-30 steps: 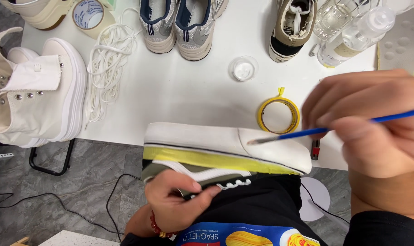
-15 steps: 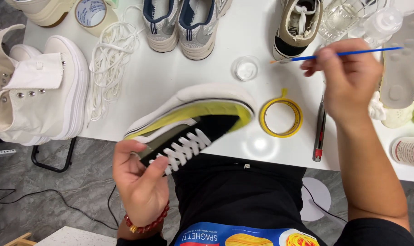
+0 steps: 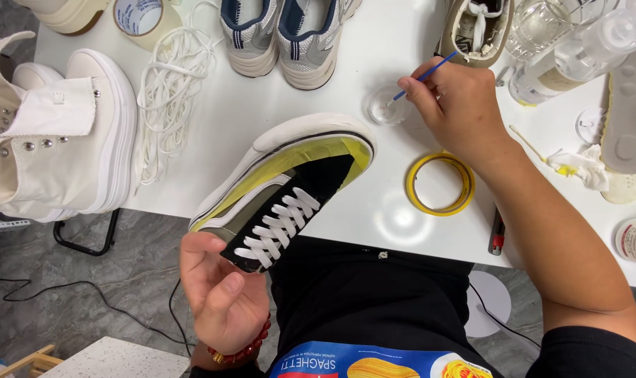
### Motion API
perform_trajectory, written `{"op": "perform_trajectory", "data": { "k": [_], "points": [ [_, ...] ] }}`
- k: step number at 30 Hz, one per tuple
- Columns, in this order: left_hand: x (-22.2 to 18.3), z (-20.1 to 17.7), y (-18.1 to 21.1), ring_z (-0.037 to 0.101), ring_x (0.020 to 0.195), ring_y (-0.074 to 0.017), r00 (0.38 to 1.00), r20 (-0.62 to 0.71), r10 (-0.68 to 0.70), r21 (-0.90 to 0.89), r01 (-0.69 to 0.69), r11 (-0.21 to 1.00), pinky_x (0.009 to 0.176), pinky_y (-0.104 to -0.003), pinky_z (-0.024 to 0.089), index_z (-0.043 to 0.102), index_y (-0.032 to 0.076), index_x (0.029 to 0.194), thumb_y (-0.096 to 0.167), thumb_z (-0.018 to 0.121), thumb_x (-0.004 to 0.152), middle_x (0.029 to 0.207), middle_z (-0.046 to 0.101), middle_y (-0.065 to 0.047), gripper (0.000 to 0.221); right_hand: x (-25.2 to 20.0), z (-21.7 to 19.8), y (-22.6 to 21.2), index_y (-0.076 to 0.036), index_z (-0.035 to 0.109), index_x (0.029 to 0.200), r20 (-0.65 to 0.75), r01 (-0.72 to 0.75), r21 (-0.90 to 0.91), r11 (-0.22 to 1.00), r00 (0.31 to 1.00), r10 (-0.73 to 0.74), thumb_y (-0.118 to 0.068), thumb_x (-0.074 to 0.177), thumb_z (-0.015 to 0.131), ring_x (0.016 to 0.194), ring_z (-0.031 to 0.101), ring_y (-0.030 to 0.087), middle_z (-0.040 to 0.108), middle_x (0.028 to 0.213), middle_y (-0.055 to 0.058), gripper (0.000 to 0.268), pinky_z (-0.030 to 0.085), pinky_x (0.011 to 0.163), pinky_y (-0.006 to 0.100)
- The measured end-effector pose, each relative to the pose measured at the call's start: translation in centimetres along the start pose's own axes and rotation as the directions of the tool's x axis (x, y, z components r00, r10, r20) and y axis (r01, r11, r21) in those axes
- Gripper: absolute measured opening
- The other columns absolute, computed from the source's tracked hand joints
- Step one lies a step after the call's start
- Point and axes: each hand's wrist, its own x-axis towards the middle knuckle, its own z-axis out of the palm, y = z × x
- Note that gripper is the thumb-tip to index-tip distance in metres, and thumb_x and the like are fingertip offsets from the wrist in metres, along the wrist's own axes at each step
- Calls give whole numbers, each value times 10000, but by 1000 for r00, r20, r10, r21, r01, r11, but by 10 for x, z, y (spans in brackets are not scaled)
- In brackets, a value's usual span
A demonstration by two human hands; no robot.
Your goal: Apply white paint to the midsole of a sneaker using a brush.
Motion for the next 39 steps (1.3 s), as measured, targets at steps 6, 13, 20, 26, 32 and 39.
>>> {"op": "perform_trajectory", "data": {
  "k": [6,13,20,26,32,39],
  "points": [
    [1,-1,0,524,1363,-379,1000,-13,-27,-34,26,999,1135,-521,488,501,-2,1304,30,592,894,1413,499,-307,421,2,6,4,12,718,994,34,25,1,1000,999,-25,-160,1087,752,620,667,191,702,771,110,199,507,568,304],
    [0,-9,1,538,1343,-362,1000,-11,-24,-41,23,999,1108,-485,492,496,-16,1259,45,604,904,1396,507,-292,376,-7,-17,9,99,619,1042,-148,56,262,963,989,-18,-1,1152,616,829,741,205,720,861,146,150,612,736,319],
    [0,-7,-2,587,1318,-344,998,-33,-46,-43,44,998,1104,-470,521,503,-3,1249,3,618,882,1389,539,-285,385,-48,-57,0,70,492,1071,-222,-67,709,702,924,312,-36,1254,540,757,694,249,571,903,193,217,637,719,395],
    [0,-14,-12,681,1124,-226,999,-7,40,113,-39,993,995,-365,568,529,51,1106,-129,713,897,1210,663,-197,332,-83,-74,-79,-15,453,1116,-329,183,706,684,940,88,-210,1231,476,696,671,305,604,839,196,228,647,733,446],
    [-1,-22,-13,694,1065,-214,997,-7,82,132,-81,988,951,-349,572,534,71,987,-141,734,894,1132,693,-172,305,-96,-76,-103,-26,461,1085,-299,185,690,700,953,43,-322,1122,537,678,656,319,629,766,189,308,631,703,479],
    [1,-30,-14,696,956,-190,995,-13,104,31,-103,994,895,-337,572,522,68,1011,-141,697,911,1041,704,-179,290,-119,-77,-98,-24,490,997,-356,231,682,694,934,39,-314,1087,531,693,700,352,646,795,190,306,619,633,441]
  ]
}}
